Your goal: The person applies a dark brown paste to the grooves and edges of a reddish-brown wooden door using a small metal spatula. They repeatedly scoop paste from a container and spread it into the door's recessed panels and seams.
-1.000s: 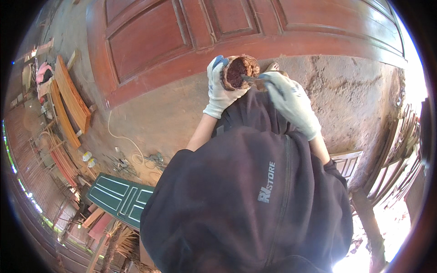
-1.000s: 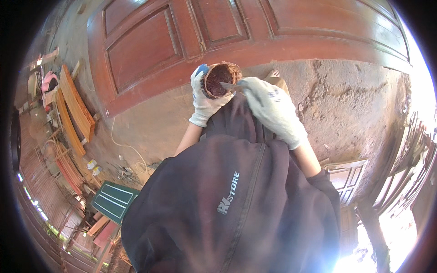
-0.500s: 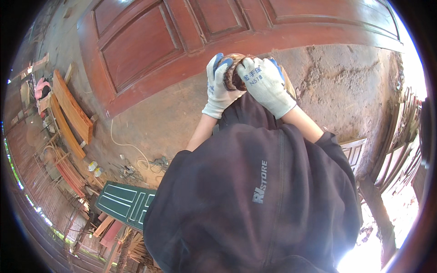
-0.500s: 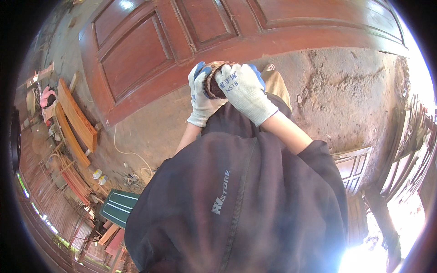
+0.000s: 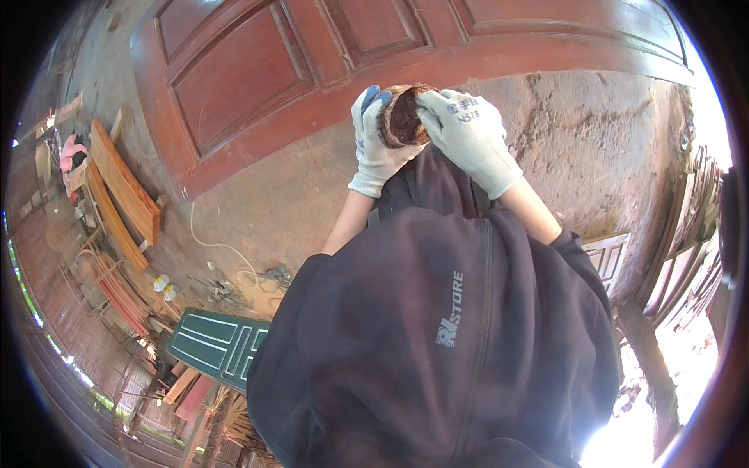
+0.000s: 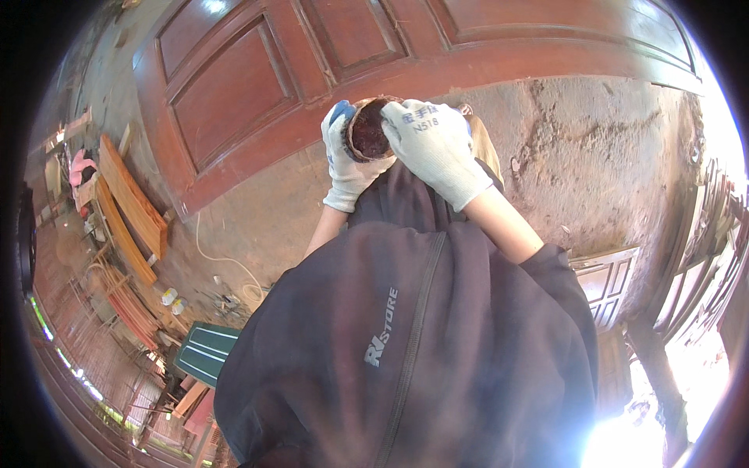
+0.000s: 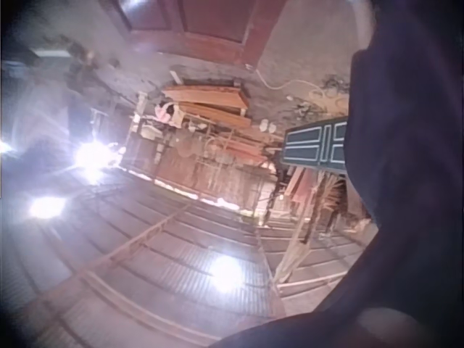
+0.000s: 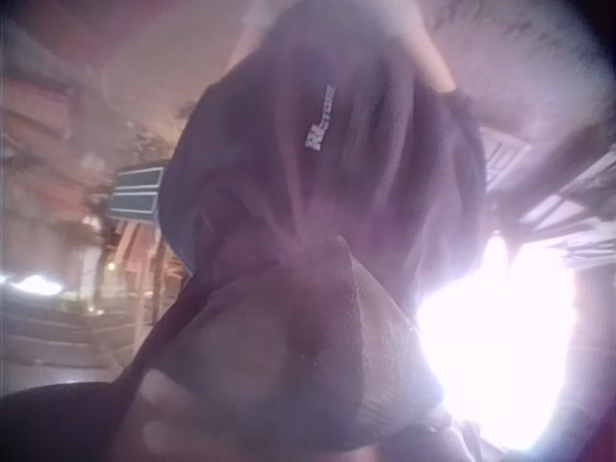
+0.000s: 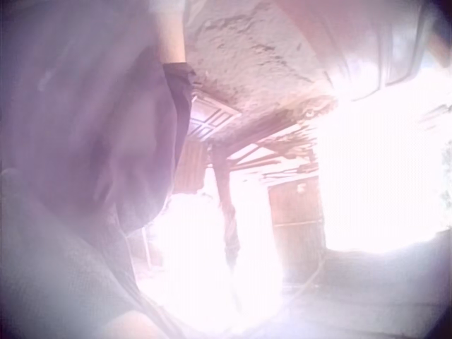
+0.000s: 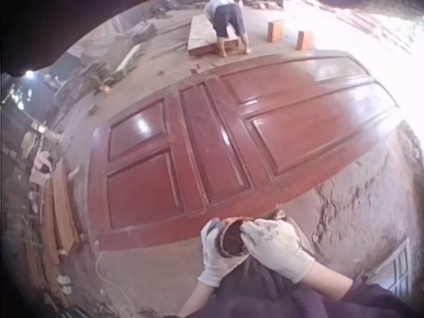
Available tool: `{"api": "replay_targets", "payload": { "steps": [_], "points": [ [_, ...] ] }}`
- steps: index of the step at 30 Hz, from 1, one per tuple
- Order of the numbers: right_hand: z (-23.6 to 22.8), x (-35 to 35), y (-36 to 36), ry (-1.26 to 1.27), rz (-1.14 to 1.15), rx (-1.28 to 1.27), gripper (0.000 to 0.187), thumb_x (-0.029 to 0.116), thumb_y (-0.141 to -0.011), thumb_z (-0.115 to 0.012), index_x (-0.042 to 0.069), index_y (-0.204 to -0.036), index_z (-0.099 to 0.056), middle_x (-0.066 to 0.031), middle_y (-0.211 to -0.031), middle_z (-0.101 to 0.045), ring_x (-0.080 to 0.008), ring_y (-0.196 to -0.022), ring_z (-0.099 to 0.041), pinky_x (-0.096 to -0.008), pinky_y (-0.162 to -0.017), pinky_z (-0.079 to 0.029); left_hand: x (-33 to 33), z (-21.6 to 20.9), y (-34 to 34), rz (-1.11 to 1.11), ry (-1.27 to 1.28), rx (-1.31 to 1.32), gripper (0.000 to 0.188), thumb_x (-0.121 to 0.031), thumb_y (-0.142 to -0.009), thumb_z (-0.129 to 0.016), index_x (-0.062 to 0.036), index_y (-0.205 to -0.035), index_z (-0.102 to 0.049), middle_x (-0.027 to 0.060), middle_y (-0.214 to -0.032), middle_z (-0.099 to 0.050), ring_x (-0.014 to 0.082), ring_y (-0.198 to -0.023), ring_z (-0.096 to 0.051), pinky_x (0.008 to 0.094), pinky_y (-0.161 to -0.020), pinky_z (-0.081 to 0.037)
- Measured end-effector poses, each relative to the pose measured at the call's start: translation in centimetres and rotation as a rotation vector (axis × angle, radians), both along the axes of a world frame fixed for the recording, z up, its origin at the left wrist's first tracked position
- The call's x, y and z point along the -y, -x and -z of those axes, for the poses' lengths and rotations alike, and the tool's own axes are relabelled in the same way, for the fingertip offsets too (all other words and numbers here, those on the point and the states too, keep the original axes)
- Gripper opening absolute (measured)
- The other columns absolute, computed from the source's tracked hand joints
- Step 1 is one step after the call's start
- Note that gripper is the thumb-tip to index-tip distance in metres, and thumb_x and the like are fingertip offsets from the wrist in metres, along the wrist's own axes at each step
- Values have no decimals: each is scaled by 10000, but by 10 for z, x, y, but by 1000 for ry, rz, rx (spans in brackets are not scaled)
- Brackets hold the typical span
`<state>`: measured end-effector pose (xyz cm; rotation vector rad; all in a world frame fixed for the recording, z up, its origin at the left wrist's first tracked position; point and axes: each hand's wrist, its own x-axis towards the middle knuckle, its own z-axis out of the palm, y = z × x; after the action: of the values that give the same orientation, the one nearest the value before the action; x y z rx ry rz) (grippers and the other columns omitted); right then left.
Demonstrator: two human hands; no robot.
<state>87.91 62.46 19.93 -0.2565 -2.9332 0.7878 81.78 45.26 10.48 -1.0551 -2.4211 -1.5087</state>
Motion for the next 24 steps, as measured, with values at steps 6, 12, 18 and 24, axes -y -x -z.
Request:
{"api": "replay_targets", "payload": {
  "steps": [6, 12, 18, 24],
  "points": [
    [5, 11, 8, -98, -55, 146, 191, 245, -883, -639, 80, -939, -718, -131, -796, -719, -293, -723, -725, -454, -662, -569, -4, -3, 1, 59, -8, -8, 974, -280, -572, -977, -112, -1385, -468, 190, -1432, -458, 400, -1337, -458, 508, -1105, -416],
    [17, 2, 12, 286, -28, 155, 246, 308, -923, -634, 91, -973, -739, -147, -907, -739, -339, -882, -712, -456, -798, -557, 1, -1, 5, 49, 29, -43, 993, -291, -567, -981, -121, -1387, -447, 172, -1431, -467, 385, -1324, -473, 490, -1102, -418],
    [6, -18, -1, 398, 85, 146, 259, 229, -935, -632, 50, -1093, -731, -164, -999, -732, -332, -931, -708, -402, -830, -539, 5, 4, 2, 11, 5, -2, 988, -281, -582, -976, -115, -1390, -432, 175, -1403, -472, 384, -1310, -480, 482, -1101, -415],
    [-14, -30, -9, 548, 160, 230, 262, 270, -952, -604, 74, -1071, -731, -139, -986, -738, -325, -932, -706, -413, -835, -540, 9, 13, 0, -55, 0, 33, 1047, -270, -582, -986, -77, -1420, -388, 170, -1410, -454, 347, -1307, -493, 452, -1093, -438]
  ]
}}
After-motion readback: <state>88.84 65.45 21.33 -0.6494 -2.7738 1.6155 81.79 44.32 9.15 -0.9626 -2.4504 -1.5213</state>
